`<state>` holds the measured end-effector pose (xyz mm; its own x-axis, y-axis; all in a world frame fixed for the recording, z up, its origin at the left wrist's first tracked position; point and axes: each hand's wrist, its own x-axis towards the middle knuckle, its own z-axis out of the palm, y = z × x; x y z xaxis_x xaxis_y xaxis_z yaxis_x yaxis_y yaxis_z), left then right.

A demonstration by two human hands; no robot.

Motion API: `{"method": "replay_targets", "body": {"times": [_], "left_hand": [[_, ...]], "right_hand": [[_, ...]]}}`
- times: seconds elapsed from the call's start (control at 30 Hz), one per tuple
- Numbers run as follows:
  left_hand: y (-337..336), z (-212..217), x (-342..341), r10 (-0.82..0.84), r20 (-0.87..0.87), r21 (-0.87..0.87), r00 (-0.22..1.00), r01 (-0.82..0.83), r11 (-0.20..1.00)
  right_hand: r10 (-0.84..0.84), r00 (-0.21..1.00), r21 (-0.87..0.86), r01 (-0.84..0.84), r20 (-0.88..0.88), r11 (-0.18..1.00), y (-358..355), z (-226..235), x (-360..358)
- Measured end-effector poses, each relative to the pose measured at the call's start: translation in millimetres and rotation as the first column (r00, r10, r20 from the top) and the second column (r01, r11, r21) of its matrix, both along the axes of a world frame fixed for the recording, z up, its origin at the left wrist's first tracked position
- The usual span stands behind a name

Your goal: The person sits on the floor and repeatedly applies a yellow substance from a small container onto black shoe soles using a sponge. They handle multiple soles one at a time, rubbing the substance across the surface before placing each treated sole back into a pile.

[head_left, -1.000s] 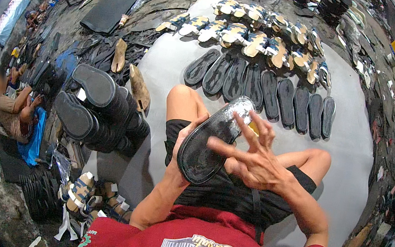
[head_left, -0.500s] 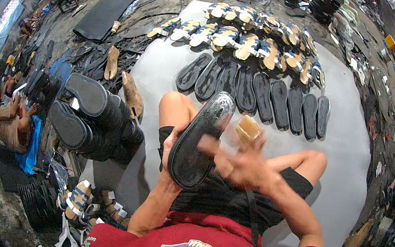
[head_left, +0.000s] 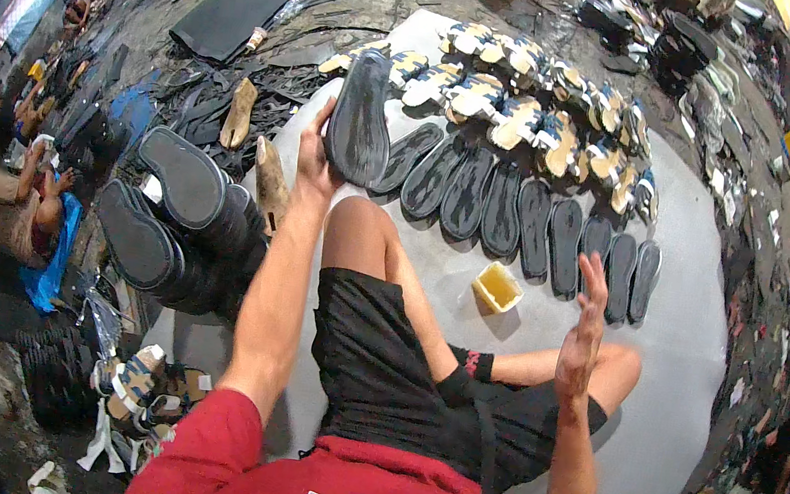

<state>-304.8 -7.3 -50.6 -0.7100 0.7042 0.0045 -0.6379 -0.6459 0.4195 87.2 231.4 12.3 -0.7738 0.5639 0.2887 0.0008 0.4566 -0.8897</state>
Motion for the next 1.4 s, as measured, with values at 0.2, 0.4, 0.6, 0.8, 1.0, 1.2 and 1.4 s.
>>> {"method": "replay_targets", "body": {"times": [0.2, 0.4, 0.6, 0.8, 1.0, 1.2, 1.4], "left_hand": [[-7.4, -132.6, -133.8, 0.078, 0.051, -0.331, 0.996, -0.057, 0.942], [-24.7, -150.9, -177.4, -0.057, -0.084, -0.862, 0.995, -0.044, 0.505], [40.4, -149.6, -187.8, -0.416, -0.188, -0.973, 0.889, -0.11, 0.205], [31.4, -215.2, -216.7, -0.535, -0.508, -0.686, 0.674, -0.693, -0.222], [59.0, -191.2, -160.0, -0.391, -0.64, -0.568, 0.662, -0.75, -0.339], [54.3, -102.8, -29.2, 0.224, -0.908, -0.378, 0.355, -0.924, -0.066], [-29.5, -13.4, 182.1, 0.871, -0.171, -0.559, 0.46, -0.773, 0.299]], "right_hand": [[-0.122, 0.991, -0.264, 0.133, 0.058, 0.955, 4.4, -73.4, 78.3], [-0.287, 0.954, -0.425, 0.294, 0.081, 0.856, -14.3, -74.3, 131.3], [-0.404, 0.908, -0.49, 0.402, 0.109, 0.774, -26.0, -62.6, 115.9], [-0.345, 0.93, -0.537, 0.356, 0.126, 0.764, -16.5, -63.0, 97.0], [-0.359, 0.924, -0.57, 0.367, 0.131, 0.735, -19.9, -66.1, 90.2], [-0.249, 0.967, -0.604, 0.229, 0.053, 0.763, -21.8, -83.1, 79.1], [-0.168, 0.985, -0.599, 0.159, 0.04, 0.785, -29.8, -77.0, 55.7]]}}
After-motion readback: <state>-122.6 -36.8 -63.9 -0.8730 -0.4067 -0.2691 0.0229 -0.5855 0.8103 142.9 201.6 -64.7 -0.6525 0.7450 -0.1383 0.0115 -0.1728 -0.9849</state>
